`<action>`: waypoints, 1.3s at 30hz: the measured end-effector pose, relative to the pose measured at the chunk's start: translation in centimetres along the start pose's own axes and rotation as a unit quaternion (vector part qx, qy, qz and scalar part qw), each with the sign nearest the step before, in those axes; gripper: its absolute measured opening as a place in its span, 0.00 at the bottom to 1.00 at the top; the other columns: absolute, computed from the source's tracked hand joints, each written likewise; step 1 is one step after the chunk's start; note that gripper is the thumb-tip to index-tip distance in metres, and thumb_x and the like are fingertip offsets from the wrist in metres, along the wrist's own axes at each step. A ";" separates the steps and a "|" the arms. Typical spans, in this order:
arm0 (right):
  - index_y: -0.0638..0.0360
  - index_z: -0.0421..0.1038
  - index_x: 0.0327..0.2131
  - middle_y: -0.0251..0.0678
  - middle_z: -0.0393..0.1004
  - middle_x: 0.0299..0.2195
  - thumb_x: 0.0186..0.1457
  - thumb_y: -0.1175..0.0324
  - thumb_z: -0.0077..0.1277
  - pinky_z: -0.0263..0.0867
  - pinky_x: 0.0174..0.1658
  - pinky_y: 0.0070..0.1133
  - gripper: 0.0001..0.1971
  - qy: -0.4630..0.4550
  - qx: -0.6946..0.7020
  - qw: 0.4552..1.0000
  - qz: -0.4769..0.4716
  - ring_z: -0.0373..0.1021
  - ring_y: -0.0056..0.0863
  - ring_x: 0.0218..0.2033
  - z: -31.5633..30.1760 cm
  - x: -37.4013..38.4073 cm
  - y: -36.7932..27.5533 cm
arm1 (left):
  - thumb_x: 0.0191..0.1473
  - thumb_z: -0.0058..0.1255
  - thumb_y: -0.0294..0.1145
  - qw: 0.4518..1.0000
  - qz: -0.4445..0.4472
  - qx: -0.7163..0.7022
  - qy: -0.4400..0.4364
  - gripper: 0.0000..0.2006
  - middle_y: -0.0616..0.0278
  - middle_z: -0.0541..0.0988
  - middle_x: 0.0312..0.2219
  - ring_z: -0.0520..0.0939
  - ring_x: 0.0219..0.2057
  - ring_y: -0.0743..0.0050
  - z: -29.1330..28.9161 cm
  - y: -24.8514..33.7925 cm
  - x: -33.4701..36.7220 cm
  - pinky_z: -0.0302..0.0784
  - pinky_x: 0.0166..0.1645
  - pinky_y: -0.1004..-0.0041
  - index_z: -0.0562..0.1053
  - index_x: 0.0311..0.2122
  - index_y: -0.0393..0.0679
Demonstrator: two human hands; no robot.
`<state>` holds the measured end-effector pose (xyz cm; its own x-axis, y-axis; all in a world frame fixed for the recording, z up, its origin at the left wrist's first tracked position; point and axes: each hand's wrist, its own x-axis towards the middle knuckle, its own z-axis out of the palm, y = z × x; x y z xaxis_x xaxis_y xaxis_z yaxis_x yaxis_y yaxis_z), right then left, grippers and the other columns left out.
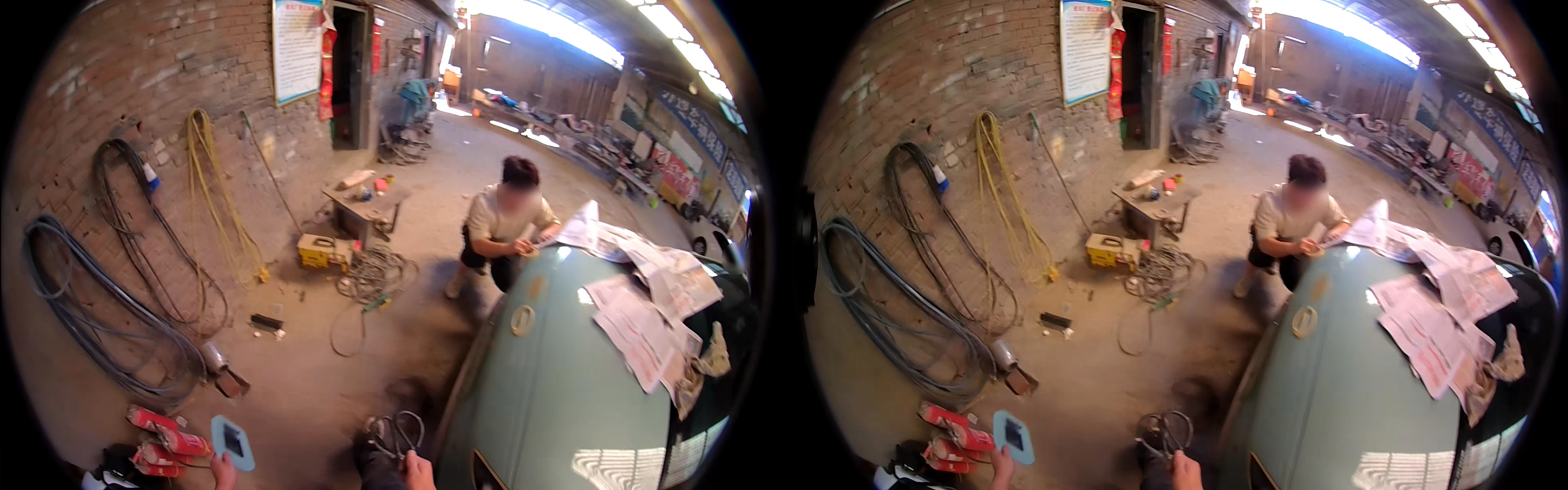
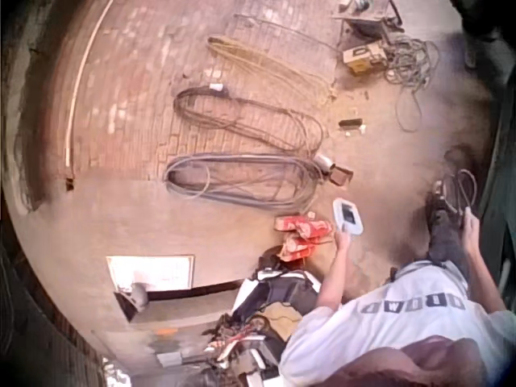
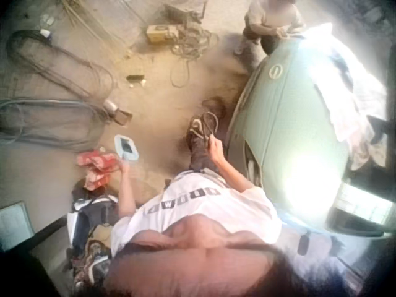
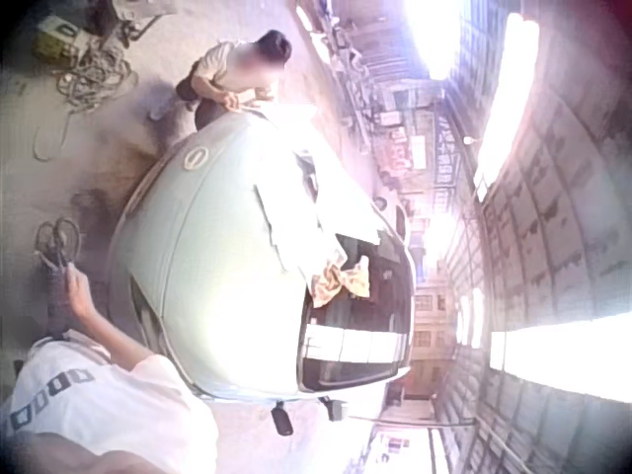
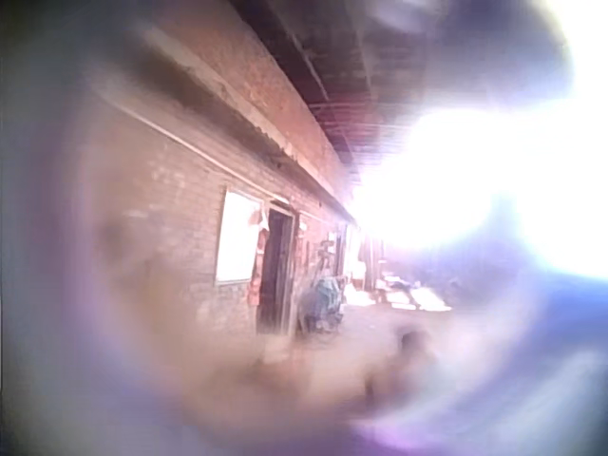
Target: The person applies masking tape to the edges of a light green car's rear bumper and taillights. They then place newspaper sheets over the hood and trunk area to protect the paint. The person also opens the fuel door and applies tape around its edges.
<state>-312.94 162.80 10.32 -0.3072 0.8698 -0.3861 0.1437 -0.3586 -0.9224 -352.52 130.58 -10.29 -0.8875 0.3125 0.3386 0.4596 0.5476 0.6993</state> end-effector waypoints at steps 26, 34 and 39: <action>0.58 0.67 0.31 0.29 0.60 0.15 0.58 0.69 0.43 0.47 0.14 0.21 0.05 0.022 -0.034 0.937 0.348 0.56 0.20 0.12 16.5 63.9 -12.7 | 0.59 0.42 0.35 0.943 -0.183 0.204 -0.187 0.15 0.57 0.72 0.15 0.73 0.15 0.70 26.6 1.8 33.0 0.68 0.21 0.65 0.71 0.27 0.34; 0.64 0.71 0.29 0.34 0.68 0.17 0.58 0.65 0.46 0.55 0.16 0.22 0.11 0.020 0.019 0.943 0.332 0.61 0.23 0.12 26.5 89.7 -7.6 | 0.62 0.42 0.36 0.886 -0.422 -0.109 -0.161 0.13 0.64 0.72 0.17 0.73 0.17 0.76 37.6 22.2 57.6 0.65 0.20 0.75 0.72 0.31 0.39; 0.60 0.66 0.29 0.31 0.64 0.13 0.64 0.62 0.39 0.53 0.14 0.22 0.14 0.096 0.006 0.978 0.185 0.59 0.22 0.11 34.7 109.9 -7.3 | 0.62 0.41 0.39 0.883 -0.394 0.123 -0.224 0.14 0.62 0.74 0.20 0.74 0.20 0.72 43.9 27.7 61.8 0.66 0.23 0.72 0.72 0.33 0.38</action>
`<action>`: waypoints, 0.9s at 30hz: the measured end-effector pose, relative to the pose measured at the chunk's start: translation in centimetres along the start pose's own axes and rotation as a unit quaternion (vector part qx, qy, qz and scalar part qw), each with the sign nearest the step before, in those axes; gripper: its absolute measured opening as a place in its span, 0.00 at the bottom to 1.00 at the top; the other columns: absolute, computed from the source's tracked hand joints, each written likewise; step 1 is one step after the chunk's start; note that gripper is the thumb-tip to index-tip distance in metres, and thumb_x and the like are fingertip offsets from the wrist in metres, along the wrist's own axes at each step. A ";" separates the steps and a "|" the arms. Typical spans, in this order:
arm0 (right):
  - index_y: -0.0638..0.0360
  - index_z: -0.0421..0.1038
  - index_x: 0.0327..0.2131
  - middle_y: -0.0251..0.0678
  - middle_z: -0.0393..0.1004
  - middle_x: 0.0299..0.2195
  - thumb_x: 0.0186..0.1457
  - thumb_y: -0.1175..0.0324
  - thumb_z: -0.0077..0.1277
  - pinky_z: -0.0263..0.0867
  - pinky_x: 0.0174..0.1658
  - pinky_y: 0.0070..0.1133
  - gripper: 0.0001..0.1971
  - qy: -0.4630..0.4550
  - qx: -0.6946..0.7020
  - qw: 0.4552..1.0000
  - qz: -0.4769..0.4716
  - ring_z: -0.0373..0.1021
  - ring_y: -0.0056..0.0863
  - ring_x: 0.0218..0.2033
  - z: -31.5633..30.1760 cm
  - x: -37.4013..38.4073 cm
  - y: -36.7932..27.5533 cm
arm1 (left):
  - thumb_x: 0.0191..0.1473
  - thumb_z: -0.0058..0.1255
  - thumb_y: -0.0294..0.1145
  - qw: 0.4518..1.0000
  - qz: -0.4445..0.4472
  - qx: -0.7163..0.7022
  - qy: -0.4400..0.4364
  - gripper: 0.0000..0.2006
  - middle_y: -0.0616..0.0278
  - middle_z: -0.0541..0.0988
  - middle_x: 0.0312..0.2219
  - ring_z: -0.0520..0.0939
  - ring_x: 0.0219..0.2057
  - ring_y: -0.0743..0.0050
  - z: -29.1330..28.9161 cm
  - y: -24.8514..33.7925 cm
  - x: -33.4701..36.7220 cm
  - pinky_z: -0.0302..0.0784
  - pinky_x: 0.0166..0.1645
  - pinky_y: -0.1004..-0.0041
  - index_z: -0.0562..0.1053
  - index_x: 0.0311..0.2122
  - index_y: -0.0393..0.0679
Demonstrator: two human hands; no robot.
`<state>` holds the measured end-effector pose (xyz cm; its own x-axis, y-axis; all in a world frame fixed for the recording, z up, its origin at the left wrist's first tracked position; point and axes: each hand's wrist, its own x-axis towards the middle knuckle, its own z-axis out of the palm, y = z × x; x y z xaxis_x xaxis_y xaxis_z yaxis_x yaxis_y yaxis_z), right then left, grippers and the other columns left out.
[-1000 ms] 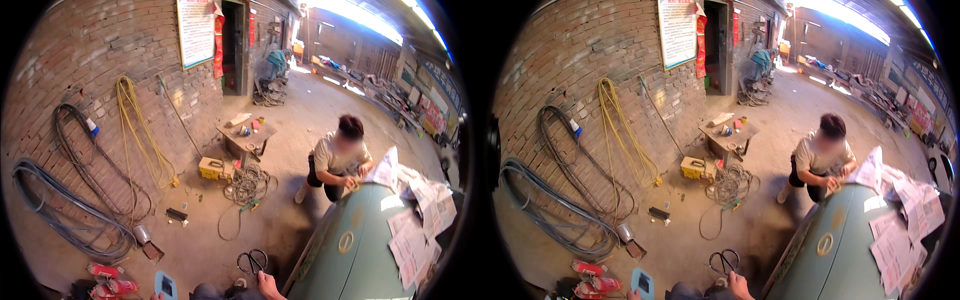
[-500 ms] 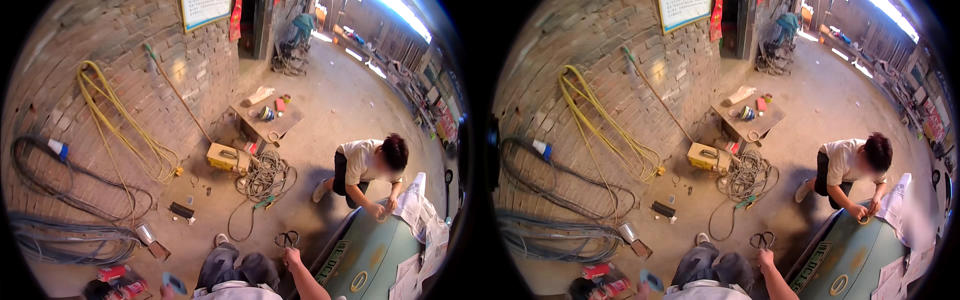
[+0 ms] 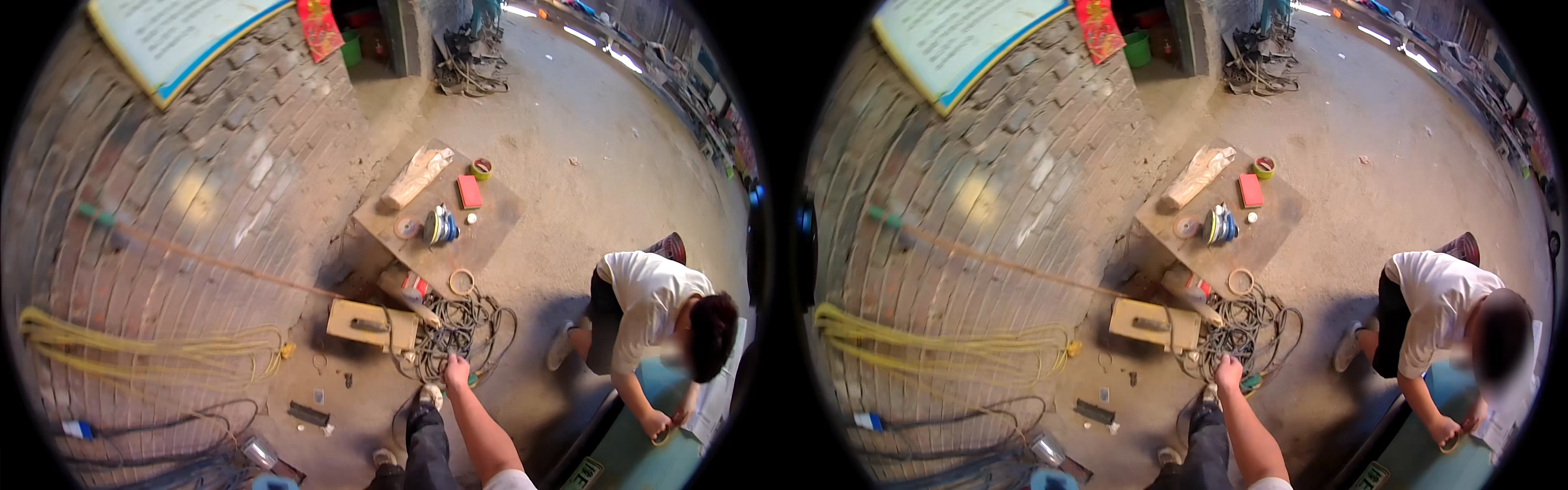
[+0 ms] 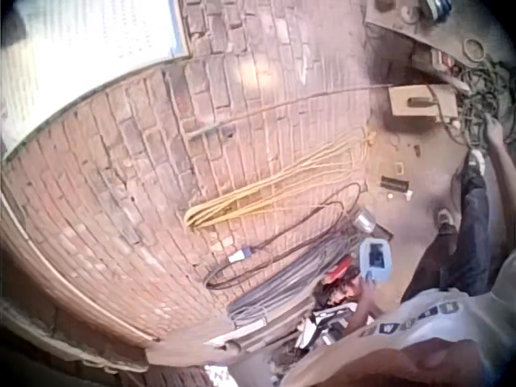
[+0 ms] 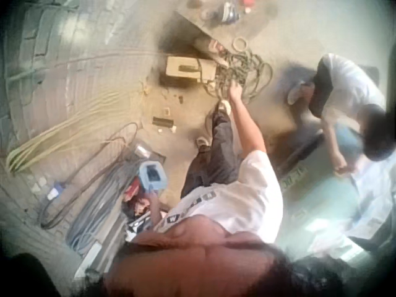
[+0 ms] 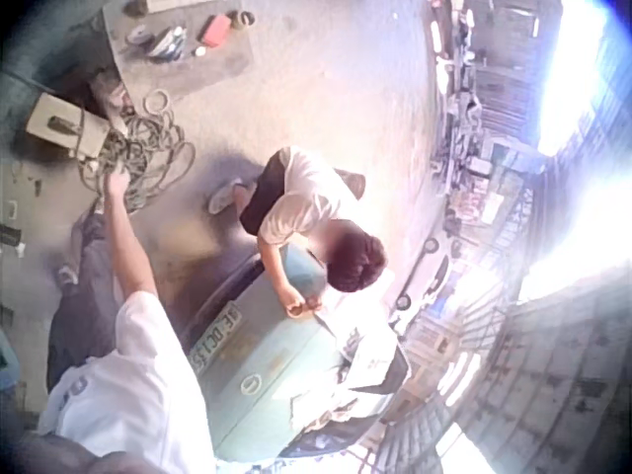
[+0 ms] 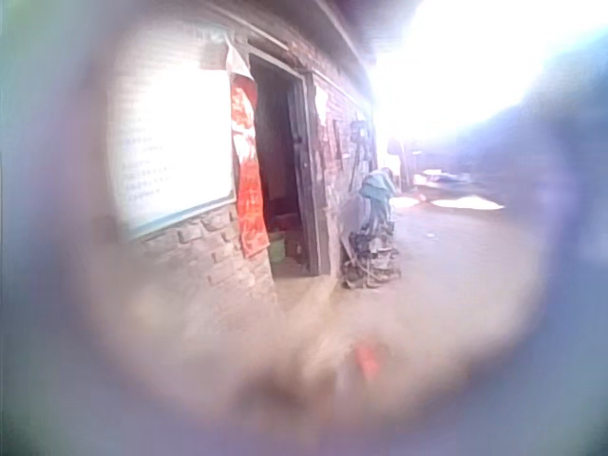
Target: The person applies masking tape to the edges of a light green car's rear bumper and taillights. They then place newspaper sheets over the hood and trunk area to protect the paint. The person also opens the fuel door and applies tape around its edges.
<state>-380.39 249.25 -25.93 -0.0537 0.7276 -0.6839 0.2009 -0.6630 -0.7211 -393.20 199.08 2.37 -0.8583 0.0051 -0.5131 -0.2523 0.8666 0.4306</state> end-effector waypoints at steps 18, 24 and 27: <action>0.56 0.69 0.46 0.34 0.79 0.37 0.65 0.49 0.40 0.69 0.36 0.23 0.21 -0.289 0.022 0.953 0.083 0.75 0.24 0.36 11.8 -0.3 0.5 | 0.63 0.41 0.47 0.985 0.037 0.169 -0.013 0.22 0.51 0.78 0.28 0.76 0.29 0.58 1.2 9.4 3.0 0.69 0.33 0.60 0.73 0.39 0.34; 0.58 0.69 0.48 0.34 0.79 0.37 0.64 0.49 0.42 0.68 0.32 0.20 0.22 -0.317 -0.012 0.938 0.141 0.75 0.23 0.37 9.4 -13.4 8.7 | 0.63 0.40 0.49 0.967 0.166 0.178 -0.068 0.24 0.47 0.79 0.31 0.76 0.31 0.53 -1.2 8.7 7.8 0.70 0.36 0.57 0.74 0.41 0.33; 0.58 0.66 0.54 0.36 0.77 0.43 0.62 0.46 0.44 0.68 0.37 0.21 0.27 -0.283 0.002 0.954 0.100 0.74 0.25 0.42 4.6 -19.4 5.3 | 0.63 0.39 0.50 0.948 0.231 0.149 -0.158 0.24 0.47 0.78 0.26 0.76 0.29 0.54 -0.1 9.3 13.6 0.70 0.34 0.59 0.75 0.38 0.35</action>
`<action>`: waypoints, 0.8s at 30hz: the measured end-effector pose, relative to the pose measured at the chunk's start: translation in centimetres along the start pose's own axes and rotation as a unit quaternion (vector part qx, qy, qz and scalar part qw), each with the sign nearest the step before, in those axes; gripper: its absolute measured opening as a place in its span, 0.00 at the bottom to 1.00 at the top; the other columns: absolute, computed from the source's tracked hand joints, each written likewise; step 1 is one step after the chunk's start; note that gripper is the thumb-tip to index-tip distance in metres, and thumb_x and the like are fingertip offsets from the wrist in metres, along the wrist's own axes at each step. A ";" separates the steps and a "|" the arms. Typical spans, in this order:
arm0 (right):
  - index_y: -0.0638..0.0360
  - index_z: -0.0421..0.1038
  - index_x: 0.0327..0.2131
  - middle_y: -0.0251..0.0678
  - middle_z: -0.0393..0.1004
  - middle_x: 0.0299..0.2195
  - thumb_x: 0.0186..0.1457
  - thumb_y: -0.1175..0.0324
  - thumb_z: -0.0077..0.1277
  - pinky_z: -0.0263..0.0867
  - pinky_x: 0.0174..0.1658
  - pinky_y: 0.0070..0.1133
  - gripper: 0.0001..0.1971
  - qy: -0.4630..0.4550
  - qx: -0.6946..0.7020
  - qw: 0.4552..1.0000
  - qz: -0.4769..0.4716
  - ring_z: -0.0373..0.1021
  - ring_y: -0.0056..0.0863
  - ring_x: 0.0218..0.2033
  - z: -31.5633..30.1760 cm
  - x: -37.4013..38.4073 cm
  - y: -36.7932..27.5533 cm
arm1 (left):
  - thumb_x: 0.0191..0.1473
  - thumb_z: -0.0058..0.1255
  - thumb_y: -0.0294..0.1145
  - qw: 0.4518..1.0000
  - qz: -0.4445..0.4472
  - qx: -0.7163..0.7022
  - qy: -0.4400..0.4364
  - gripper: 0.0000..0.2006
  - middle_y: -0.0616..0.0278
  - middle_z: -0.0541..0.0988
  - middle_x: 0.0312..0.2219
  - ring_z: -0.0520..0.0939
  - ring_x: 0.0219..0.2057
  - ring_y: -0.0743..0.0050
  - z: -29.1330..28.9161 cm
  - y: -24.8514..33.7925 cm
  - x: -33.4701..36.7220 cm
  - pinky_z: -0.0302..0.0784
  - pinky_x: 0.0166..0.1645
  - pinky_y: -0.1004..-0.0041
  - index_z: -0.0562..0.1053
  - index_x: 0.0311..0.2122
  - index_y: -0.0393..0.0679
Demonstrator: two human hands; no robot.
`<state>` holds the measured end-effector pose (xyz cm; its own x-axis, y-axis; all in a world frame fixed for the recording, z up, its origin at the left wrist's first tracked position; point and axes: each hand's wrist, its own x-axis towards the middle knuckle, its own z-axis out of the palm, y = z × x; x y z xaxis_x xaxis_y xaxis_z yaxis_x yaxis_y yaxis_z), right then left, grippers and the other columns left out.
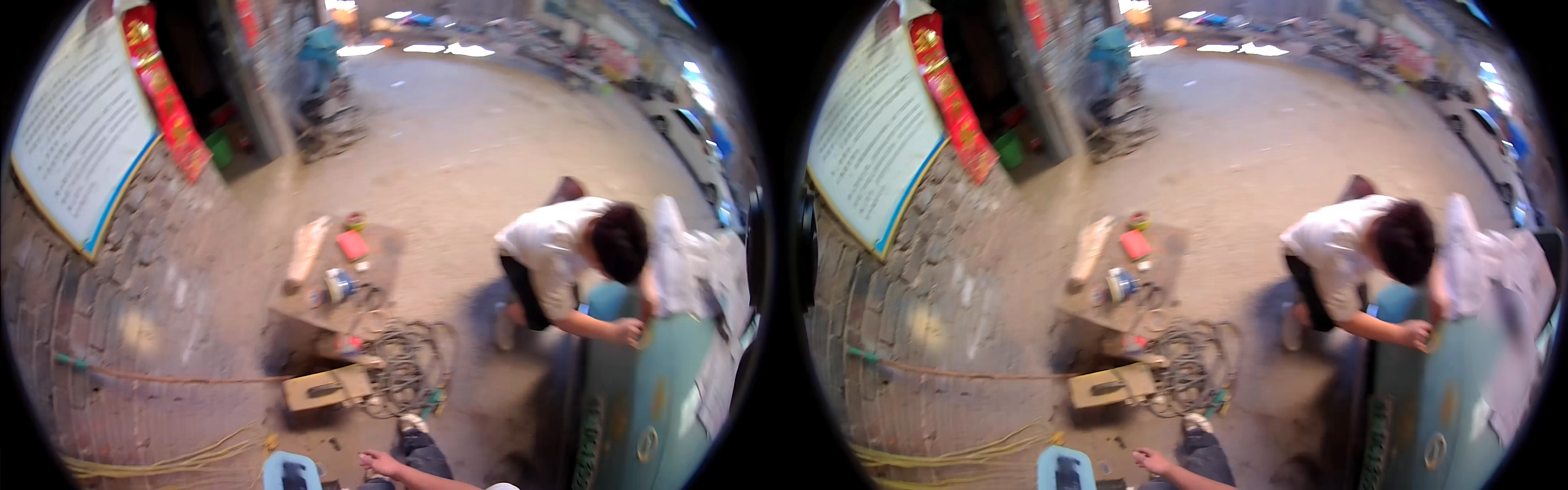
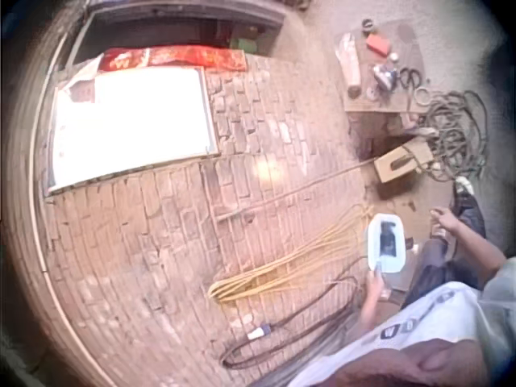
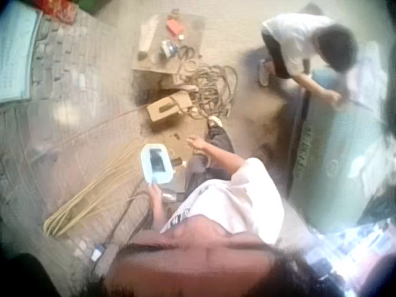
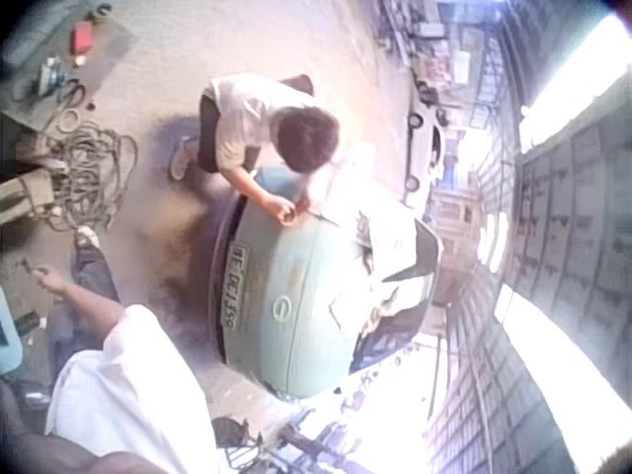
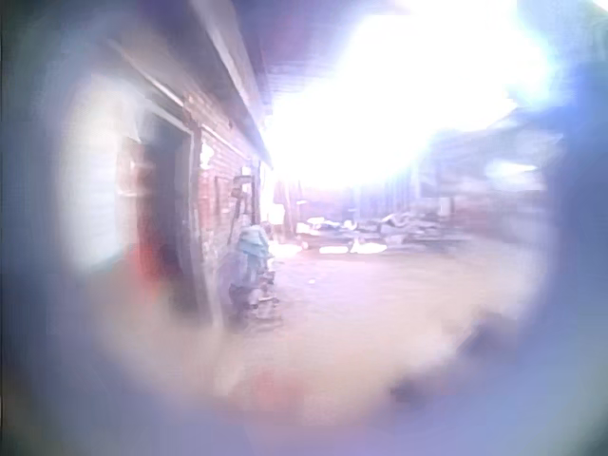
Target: The person applies masking tape to the edges of a light green car's rear bumper and taillights. They then place newspaper sheets over the hood and trunk area to protect the paint. The person also opens the fuel door and applies tape around its edges.
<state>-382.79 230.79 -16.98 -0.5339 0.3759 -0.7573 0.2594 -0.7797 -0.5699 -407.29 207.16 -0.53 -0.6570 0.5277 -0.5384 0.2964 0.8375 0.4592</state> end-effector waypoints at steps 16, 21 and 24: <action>0.55 0.47 0.65 0.42 0.58 0.62 0.63 0.41 0.37 0.52 0.64 0.35 0.36 0.301 0.486 0.719 -0.397 0.54 0.34 0.64 6.8 -44.4 15.5 | 0.50 0.53 0.25 0.661 0.661 0.040 -0.352 0.14 0.59 0.76 0.34 0.77 0.34 0.68 8.9 19.9 -27.8 0.73 0.38 0.69 0.75 0.44 0.39; 0.59 0.60 0.56 0.38 0.69 0.51 0.65 0.51 0.41 0.64 0.56 0.31 0.24 0.313 0.589 0.552 -0.501 0.67 0.30 0.52 10.1 -57.5 27.5 | 0.39 0.61 0.32 0.251 0.915 0.129 -0.289 0.28 0.57 0.72 0.52 0.73 0.53 0.59 16.3 11.9 -45.2 0.69 0.55 0.60 0.74 0.51 0.44; 0.58 0.63 0.51 0.35 0.72 0.45 0.65 0.60 0.42 0.69 0.49 0.26 0.16 0.375 0.633 0.477 -0.481 0.70 0.26 0.45 11.4 -64.1 37.0 | 0.46 0.58 0.43 0.165 0.907 0.181 -0.343 0.31 0.52 0.67 0.57 0.67 0.59 0.55 19.3 4.5 -54.4 0.63 0.60 0.57 0.69 0.55 0.40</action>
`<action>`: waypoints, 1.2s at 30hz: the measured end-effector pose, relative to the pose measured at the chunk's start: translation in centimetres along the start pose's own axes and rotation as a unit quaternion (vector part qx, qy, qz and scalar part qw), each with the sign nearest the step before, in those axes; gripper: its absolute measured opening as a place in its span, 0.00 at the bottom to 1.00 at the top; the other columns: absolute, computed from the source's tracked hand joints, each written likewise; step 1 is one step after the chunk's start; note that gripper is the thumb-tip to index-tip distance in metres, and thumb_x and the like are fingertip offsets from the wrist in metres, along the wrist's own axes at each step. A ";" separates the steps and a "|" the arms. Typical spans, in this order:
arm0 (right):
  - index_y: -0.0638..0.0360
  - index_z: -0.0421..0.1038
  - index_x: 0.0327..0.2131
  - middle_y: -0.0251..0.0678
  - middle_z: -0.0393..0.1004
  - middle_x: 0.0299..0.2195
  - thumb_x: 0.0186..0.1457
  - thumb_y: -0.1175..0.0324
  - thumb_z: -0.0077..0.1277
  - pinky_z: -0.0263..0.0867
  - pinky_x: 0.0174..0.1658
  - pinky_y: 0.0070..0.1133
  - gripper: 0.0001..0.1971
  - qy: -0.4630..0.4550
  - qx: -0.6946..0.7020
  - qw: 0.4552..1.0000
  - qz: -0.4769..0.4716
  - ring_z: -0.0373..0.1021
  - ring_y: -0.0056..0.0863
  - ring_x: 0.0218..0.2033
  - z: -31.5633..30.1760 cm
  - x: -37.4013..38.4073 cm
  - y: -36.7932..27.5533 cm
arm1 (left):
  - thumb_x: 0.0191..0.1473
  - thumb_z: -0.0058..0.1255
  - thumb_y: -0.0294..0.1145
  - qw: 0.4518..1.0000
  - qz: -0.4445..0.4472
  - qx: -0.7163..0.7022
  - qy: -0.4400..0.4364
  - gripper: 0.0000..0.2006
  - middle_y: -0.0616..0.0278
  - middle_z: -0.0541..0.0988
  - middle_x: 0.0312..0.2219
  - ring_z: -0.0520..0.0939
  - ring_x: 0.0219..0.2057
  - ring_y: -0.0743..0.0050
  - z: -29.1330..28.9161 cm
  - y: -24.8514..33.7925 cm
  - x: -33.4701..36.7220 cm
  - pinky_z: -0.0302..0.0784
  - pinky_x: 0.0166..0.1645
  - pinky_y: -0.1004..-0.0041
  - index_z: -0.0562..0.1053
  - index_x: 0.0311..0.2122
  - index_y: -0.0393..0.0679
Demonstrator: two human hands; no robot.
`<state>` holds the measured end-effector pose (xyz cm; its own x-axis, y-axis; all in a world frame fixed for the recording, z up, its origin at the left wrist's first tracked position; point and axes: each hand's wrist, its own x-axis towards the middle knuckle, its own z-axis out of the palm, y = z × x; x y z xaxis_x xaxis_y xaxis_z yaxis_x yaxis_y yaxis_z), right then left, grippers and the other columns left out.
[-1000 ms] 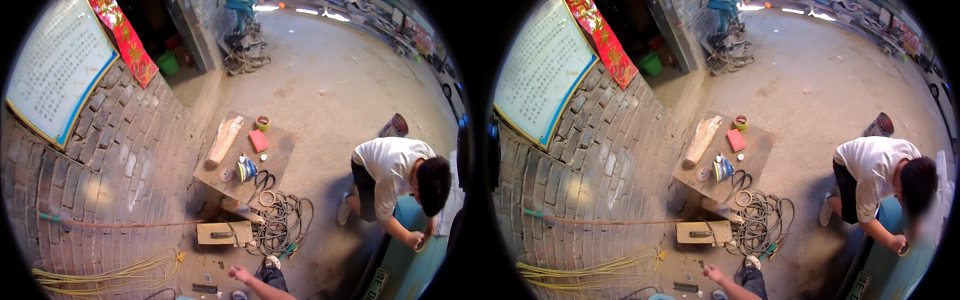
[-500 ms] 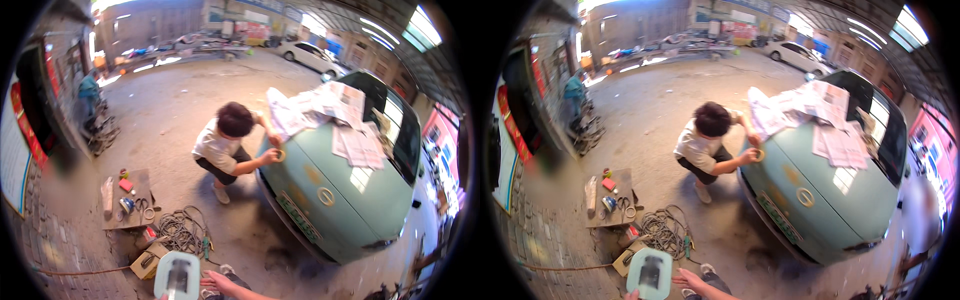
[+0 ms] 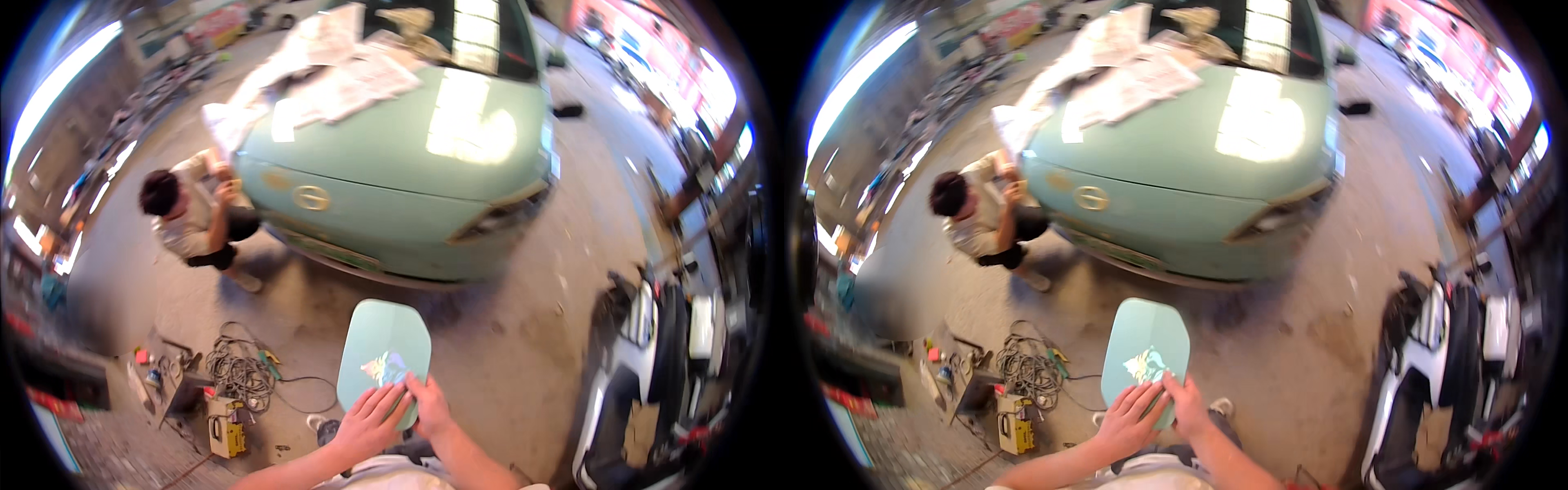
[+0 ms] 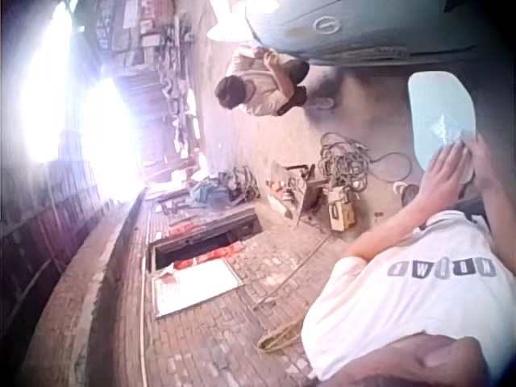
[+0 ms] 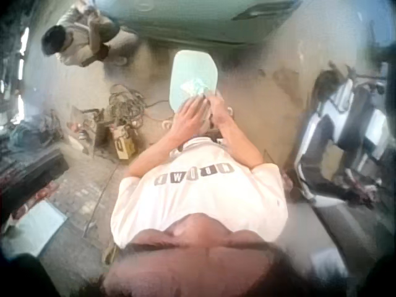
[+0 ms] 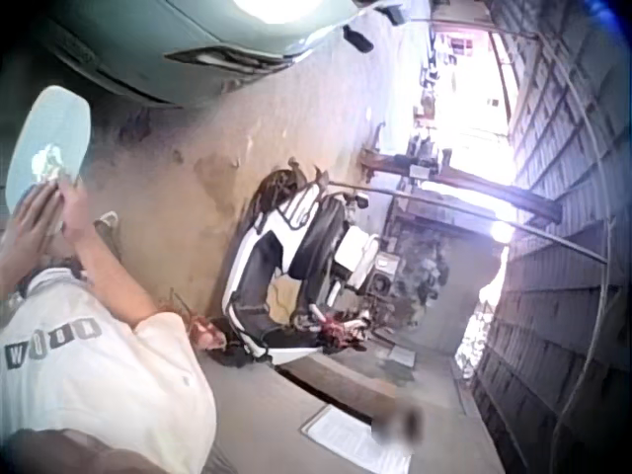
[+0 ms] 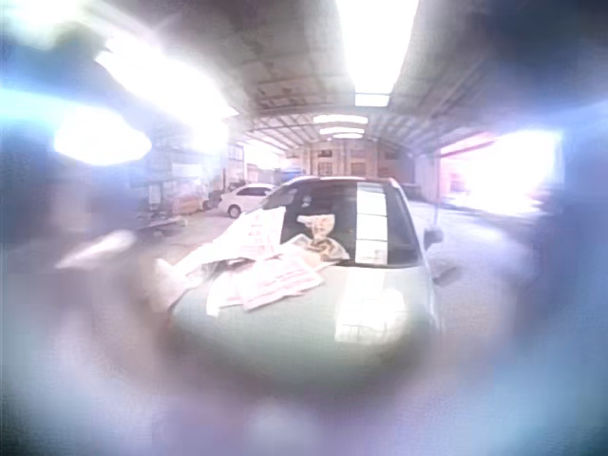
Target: The person applies masking tape to the edges of a light green car's rear bumper and taillights. They then place newspaper sheets over the hood and trunk area to protect the paint. The person also opens the fuel door and applies tape around its edges.
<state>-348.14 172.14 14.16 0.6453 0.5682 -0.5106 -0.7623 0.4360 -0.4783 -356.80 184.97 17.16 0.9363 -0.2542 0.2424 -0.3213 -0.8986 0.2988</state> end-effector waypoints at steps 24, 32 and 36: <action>0.67 0.60 0.56 0.42 0.70 0.51 0.66 0.62 0.39 0.66 0.52 0.28 0.21 0.232 0.046 0.904 -0.356 0.70 0.31 0.49 -29.2 -7.6 -44.1 | 0.60 0.44 0.40 0.973 0.063 -0.210 0.066 0.32 0.43 0.54 0.64 0.52 0.66 0.47 19.9 17.8 70.0 0.43 0.68 0.52 0.52 0.64 0.32; 0.67 0.61 0.56 0.40 0.69 0.52 0.66 0.62 0.40 0.64 0.54 0.26 0.21 0.271 0.075 0.874 -0.397 0.68 0.28 0.51 -40.0 -2.8 -60.6 | 0.52 0.43 0.64 0.858 0.437 -0.206 -0.175 0.44 0.51 0.53 0.66 0.54 0.67 0.56 27.0 30.5 77.6 0.46 0.67 0.52 0.53 0.66 0.42; 0.68 0.65 0.53 0.40 0.72 0.48 0.66 0.63 0.40 0.66 0.50 0.26 0.19 0.255 0.068 0.880 -0.395 0.70 0.27 0.46 -45.8 -0.7 -70.2 | 0.53 0.42 0.58 0.925 0.338 -0.138 -0.103 0.41 0.48 0.52 0.66 0.52 0.67 0.49 31.9 33.6 94.1 0.38 0.68 0.49 0.53 0.66 0.41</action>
<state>-292.84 109.12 15.35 0.8881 -0.3223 -0.3278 -0.0423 0.6528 -0.7564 -274.92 119.46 20.58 0.5064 -0.8128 0.2879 -0.8409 -0.3916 0.3736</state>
